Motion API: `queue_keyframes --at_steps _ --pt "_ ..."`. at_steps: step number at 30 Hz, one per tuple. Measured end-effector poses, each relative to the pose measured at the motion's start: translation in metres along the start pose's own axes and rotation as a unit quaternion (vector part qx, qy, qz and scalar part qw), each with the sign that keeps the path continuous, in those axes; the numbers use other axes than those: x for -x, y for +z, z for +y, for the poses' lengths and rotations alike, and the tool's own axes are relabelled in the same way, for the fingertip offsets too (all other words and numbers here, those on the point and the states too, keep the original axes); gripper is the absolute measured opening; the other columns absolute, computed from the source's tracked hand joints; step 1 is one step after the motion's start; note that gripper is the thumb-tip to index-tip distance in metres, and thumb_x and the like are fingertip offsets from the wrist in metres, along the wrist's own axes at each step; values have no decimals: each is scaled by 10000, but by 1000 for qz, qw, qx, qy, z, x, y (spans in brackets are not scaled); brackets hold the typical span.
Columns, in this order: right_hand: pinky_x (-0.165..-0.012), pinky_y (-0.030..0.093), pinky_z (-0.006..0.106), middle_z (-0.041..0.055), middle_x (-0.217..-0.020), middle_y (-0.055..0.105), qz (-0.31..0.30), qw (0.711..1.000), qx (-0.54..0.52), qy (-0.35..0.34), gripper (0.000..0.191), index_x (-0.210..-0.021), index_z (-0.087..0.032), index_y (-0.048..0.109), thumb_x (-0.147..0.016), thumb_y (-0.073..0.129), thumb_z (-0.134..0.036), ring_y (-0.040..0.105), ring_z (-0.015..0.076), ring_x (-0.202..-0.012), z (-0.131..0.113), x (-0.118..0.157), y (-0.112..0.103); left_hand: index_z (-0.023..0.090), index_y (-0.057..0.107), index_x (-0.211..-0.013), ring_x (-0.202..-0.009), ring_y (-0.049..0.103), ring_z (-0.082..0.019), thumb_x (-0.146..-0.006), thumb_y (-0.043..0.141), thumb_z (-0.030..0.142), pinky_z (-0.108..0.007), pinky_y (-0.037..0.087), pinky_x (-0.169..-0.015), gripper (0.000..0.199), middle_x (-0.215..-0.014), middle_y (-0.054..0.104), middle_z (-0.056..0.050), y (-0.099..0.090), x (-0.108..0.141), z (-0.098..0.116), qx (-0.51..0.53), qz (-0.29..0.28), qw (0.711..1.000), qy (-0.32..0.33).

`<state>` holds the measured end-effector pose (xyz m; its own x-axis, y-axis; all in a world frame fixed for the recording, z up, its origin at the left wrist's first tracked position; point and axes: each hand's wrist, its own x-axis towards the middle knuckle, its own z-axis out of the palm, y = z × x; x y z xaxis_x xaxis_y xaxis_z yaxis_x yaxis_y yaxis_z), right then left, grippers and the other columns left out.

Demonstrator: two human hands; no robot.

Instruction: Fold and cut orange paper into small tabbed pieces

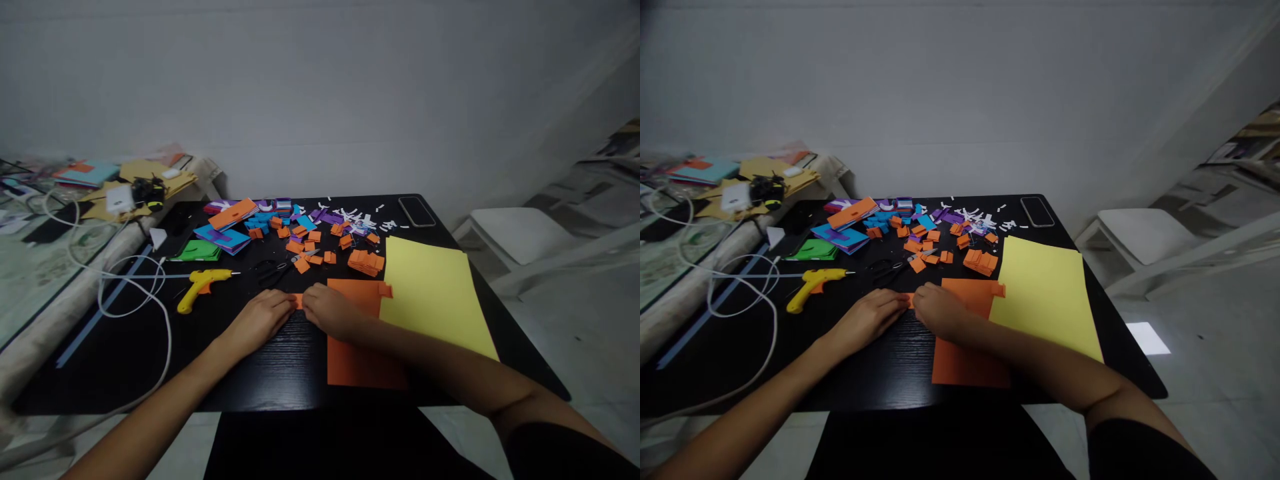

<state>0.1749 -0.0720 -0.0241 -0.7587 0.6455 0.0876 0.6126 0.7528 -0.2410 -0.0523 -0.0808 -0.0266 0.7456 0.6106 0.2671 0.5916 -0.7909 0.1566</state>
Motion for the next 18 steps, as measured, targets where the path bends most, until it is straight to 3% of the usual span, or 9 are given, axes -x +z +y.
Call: queue_keyframes --at_steps 10,18 --pt "-845 454 348 122 -946 668 -24 1000 8 6 154 -926 -82 705 -1008 584 -129 572 238 -918 -3 -5 -6 151 702 -1061 -961 687 -235 -1043 518 178 -382 520 -850 187 -1037 746 -101 -5 -4 1 -24 -39 999 15" --pt "-841 467 366 119 -955 657 -6 1000 14 -13 147 -937 -91 688 -1017 572 -136 555 242 -915 -1 -2 -1 169 707 -1062 -936 671 -226 -1052 482 178 -379 502 -835 226 -988 735 -90 -4 -4 1 -14 -32 999 13"
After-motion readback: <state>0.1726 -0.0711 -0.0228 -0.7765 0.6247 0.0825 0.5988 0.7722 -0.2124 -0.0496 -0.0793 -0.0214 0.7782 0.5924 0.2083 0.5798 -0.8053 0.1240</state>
